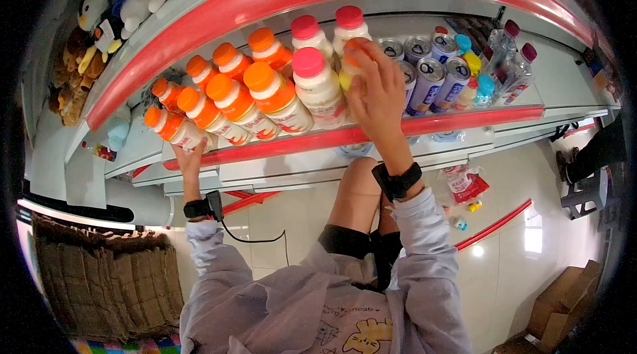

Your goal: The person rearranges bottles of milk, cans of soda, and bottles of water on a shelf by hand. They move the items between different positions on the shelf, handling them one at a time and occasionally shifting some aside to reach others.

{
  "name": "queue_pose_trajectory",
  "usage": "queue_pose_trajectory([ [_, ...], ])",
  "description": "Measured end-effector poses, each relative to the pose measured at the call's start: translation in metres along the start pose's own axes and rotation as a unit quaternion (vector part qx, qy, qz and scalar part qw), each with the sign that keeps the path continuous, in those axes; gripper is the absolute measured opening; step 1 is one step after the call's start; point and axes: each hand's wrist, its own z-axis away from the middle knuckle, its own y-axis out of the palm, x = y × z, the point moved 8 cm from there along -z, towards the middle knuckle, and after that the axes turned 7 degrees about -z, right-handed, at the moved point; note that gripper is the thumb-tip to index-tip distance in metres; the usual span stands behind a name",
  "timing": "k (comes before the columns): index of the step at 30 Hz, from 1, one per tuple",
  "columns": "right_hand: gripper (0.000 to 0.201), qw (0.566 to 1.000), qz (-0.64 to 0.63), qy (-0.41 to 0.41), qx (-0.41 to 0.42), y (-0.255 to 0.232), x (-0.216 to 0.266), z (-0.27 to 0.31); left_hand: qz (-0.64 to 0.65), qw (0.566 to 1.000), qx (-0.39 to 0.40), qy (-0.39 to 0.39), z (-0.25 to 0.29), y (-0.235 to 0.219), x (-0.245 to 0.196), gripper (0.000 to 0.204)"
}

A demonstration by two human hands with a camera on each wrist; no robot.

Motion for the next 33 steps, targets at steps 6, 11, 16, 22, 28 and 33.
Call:
queue_pose_trajectory([
  [6, 0.042, 1.000, -0.023, 0.002, -0.002, -0.001, 0.002, -0.002, -0.057, 0.997, -0.042, 0.005, 0.010, 0.001, -0.006, 0.083],
  [11, 0.043, 1.000, -0.016, 0.004, 0.008, -0.002, 0.005, -0.005, -0.207, 0.944, -0.245, 0.075, 0.060, -0.005, -0.083, 0.076],
  [16, 0.042, 1.000, -0.021, 0.002, 0.005, -0.002, 0.005, -0.005, -0.180, 0.962, -0.164, 0.124, 0.080, 0.057, -0.131, 0.078],
  [22, 0.042, 1.000, -0.029, 0.004, 0.012, -0.003, 0.005, -0.005, -0.082, 0.977, -0.178, 0.088, 0.068, 0.096, -0.110, 0.085],
  [28, 0.044, 0.999, -0.031, 0.008, 0.010, -0.004, 0.007, -0.003, -0.121, 0.964, -0.217, 0.097, 0.066, 0.093, -0.117, 0.085],
  [33, 0.044, 1.000, -0.029, -0.003, 0.008, -0.003, 0.005, -0.004, -0.105, 0.960, -0.253, 0.065, 0.064, 0.078, -0.117, 0.089],
])
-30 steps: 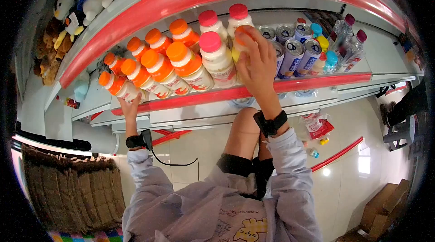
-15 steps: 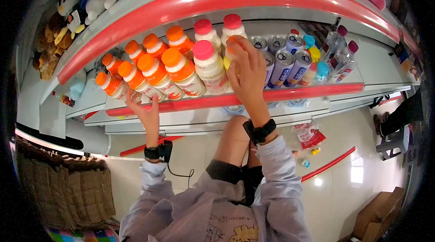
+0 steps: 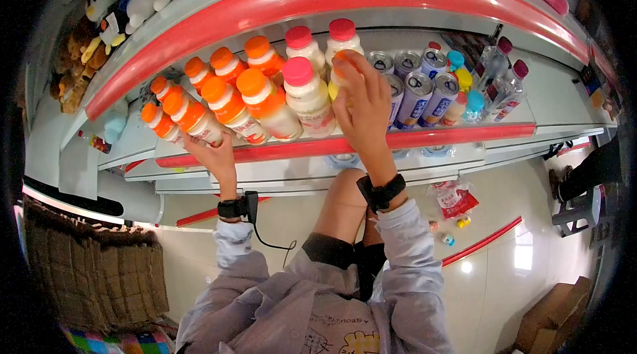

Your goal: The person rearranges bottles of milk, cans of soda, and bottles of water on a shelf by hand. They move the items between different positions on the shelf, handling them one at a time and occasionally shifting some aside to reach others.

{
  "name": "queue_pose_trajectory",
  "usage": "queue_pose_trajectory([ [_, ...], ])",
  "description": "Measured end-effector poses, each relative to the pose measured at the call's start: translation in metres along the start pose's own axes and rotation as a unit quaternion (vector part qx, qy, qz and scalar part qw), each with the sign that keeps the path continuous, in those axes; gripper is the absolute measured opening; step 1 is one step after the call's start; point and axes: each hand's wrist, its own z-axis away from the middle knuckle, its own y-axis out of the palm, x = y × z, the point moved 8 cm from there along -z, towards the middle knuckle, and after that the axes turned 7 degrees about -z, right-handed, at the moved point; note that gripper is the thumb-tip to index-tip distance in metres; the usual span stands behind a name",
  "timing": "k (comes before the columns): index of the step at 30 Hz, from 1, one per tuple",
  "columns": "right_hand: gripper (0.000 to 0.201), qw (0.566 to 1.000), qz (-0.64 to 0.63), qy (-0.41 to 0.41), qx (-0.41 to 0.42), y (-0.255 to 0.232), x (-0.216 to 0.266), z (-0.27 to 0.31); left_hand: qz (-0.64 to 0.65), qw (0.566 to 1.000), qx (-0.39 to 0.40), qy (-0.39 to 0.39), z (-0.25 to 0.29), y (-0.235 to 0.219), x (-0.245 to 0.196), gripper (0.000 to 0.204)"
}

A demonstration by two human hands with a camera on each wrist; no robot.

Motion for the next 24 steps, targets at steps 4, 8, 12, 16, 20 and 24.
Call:
queue_pose_trajectory([
  [4, 0.044, 1.000, 0.002, 0.002, -0.003, 0.001, -0.001, -0.001, -0.180, 0.982, -0.014, 0.061, -0.003, -0.004, 0.001, 0.092],
  [8, 0.044, 1.000, 0.005, 0.002, 0.000, 0.000, -0.001, 0.001, -0.185, 0.982, -0.021, 0.028, 0.000, -0.005, 0.008, 0.091],
  [12, 0.045, 1.000, -0.001, -0.002, 0.000, 0.000, -0.001, 0.000, -0.225, 0.974, -0.038, 0.007, -0.003, -0.007, 0.013, 0.086],
  [16, 0.045, 1.000, 0.008, -0.002, -0.004, 0.001, -0.003, 0.002, -0.235, 0.968, -0.071, 0.058, -0.005, -0.011, 0.008, 0.087],
  [20, 0.045, 1.000, 0.012, 0.000, 0.001, 0.001, -0.002, 0.002, -0.236, 0.968, -0.065, 0.063, -0.004, -0.011, 0.005, 0.088],
  [24, 0.044, 1.000, 0.009, 0.004, 0.004, 0.001, -0.001, 0.001, -0.210, 0.976, -0.046, 0.039, -0.004, -0.009, 0.011, 0.093],
])
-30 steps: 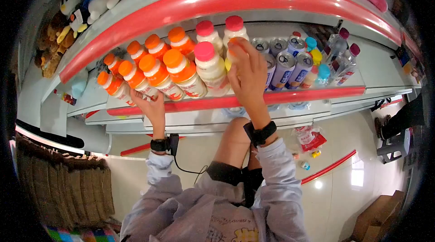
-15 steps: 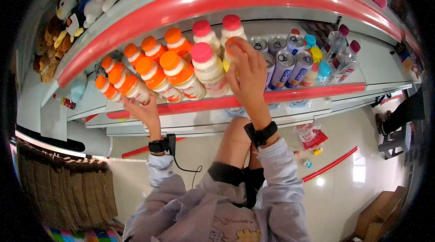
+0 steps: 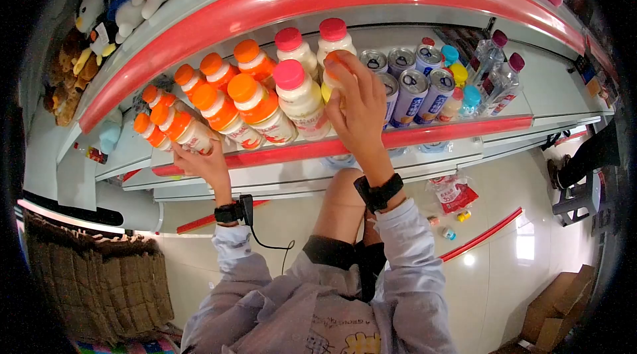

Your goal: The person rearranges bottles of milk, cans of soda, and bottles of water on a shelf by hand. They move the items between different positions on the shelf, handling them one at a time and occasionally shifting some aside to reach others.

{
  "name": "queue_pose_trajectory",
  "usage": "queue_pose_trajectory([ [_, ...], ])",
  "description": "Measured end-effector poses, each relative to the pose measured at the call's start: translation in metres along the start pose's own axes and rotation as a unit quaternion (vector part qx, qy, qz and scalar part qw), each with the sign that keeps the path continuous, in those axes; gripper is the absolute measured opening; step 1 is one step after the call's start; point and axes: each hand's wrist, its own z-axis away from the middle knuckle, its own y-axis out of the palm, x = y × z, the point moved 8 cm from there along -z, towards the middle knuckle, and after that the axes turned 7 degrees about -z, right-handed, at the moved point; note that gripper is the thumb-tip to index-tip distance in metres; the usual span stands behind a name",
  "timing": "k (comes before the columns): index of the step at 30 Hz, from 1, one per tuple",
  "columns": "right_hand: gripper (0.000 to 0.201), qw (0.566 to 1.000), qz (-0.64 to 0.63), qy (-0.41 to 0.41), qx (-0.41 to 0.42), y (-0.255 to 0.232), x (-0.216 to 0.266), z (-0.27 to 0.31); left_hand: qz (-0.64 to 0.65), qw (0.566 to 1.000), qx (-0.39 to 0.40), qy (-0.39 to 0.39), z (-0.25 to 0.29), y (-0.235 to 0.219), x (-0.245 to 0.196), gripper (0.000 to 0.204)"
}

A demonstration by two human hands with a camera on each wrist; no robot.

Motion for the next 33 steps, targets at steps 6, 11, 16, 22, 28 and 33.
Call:
queue_pose_trajectory([
  [6, 0.044, 1.000, -0.005, -0.009, -0.004, 0.000, -0.001, 0.000, 0.014, 0.977, -0.041, 0.210, -0.022, -0.054, -0.063, 0.065],
  [11, 0.043, 1.000, -0.010, 0.003, 0.000, 0.000, -0.001, 0.001, -0.025, 0.922, 0.128, 0.366, -0.093, -0.044, -0.117, 0.037],
  [16, 0.043, 1.000, -0.016, 0.008, 0.007, -0.002, -0.003, 0.000, -0.047, 0.887, 0.258, 0.381, -0.149, 0.022, -0.096, 0.041],
  [22, 0.044, 1.000, -0.008, 0.004, 0.012, -0.001, -0.003, 0.002, 0.040, 0.904, 0.343, 0.250, -0.147, 0.051, -0.089, 0.047],
  [28, 0.044, 1.000, -0.008, 0.009, 0.020, 0.001, -0.003, 0.003, -0.001, 0.905, 0.238, 0.352, -0.147, 0.049, -0.086, 0.040],
  [33, 0.045, 1.000, -0.010, 0.004, 0.015, -0.001, -0.002, 0.001, -0.046, 0.913, 0.229, 0.335, -0.159, 0.047, -0.074, 0.039],
])
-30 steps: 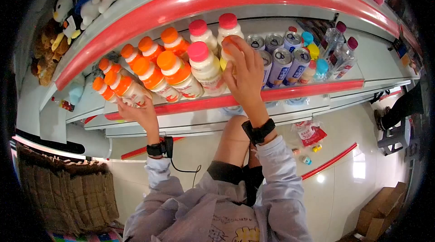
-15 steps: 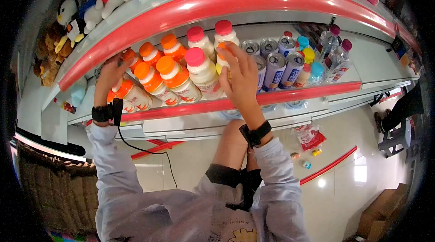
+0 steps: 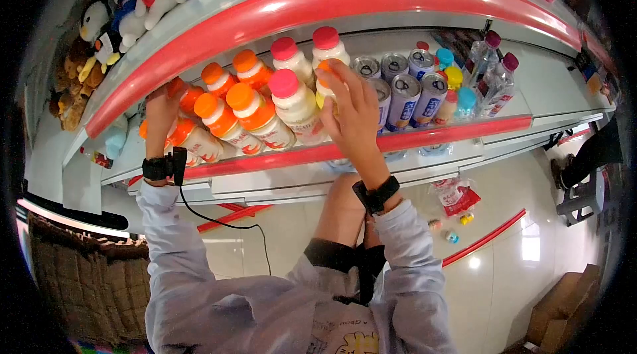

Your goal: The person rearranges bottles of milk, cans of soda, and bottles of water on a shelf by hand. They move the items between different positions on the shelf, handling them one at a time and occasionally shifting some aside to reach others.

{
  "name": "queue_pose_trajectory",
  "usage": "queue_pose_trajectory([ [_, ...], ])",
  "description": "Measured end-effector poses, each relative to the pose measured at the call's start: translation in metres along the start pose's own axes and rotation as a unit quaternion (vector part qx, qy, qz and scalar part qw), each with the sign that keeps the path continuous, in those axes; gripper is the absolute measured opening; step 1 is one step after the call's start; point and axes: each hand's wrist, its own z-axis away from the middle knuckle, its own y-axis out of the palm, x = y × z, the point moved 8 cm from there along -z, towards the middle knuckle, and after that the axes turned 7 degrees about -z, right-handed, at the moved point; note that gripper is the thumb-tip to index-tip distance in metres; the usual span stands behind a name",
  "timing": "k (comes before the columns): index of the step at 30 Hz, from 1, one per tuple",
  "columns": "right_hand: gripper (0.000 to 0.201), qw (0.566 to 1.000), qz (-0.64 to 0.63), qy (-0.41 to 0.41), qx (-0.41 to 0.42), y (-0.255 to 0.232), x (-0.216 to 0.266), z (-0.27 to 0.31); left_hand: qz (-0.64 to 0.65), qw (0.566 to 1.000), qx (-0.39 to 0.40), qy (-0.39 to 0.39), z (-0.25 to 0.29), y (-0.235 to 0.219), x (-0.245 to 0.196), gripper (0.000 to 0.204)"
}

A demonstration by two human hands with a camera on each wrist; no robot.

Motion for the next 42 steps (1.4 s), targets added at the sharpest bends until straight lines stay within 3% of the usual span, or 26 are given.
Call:
queue_pose_trajectory([
  [3, 0.045, 1.000, 0.004, -0.002, -0.002, 0.002, -0.002, 0.001, -0.082, 0.994, -0.059, 0.028, 0.003, -0.005, 0.006, 0.039],
  [12, 0.045, 1.000, 0.006, -0.002, -0.008, 0.001, -0.002, 0.002, -0.095, 0.995, 0.014, -0.003, 0.001, 0.003, 0.025, 0.037],
  [15, 0.045, 1.000, 0.002, -0.001, -0.009, 0.000, 0.000, 0.001, -0.102, 0.995, 0.002, 0.021, 0.003, -0.001, 0.018, 0.032],
  [18, 0.045, 1.000, 0.000, -0.001, -0.011, 0.001, -0.002, 0.002, -0.005, 1.000, -0.001, 0.029, 0.006, -0.027, -0.022, 0.029],
  [21, 0.045, 1.000, 0.008, -0.002, -0.005, 0.001, -0.001, 0.001, 0.245, 0.964, 0.086, -0.061, 0.020, -0.045, -0.080, 0.030],
  [24, 0.045, 1.000, 0.010, 0.007, 0.001, 0.001, 0.000, 0.001, 0.131, 0.988, 0.039, 0.067, 0.032, -0.053, -0.127, 0.034],
  [28, 0.046, 1.000, 0.004, 0.007, 0.001, 0.000, 0.000, 0.001, 0.196, 0.979, 0.019, 0.051, 0.031, -0.043, -0.110, 0.032],
  [31, 0.046, 1.000, 0.002, 0.006, 0.001, 0.000, 0.000, 0.001, 0.182, 0.983, 0.034, -0.001, 0.032, -0.041, -0.086, 0.032],
  [34, 0.046, 1.000, 0.008, 0.007, -0.002, 0.000, 0.000, 0.001, 0.179, 0.983, 0.028, -0.005, 0.033, -0.038, -0.067, 0.032],
  [42, 0.048, 1.000, 0.015, 0.009, -0.007, 0.001, 0.000, 0.001, 0.132, 0.989, 0.024, 0.053, 0.036, -0.041, -0.066, 0.034],
])
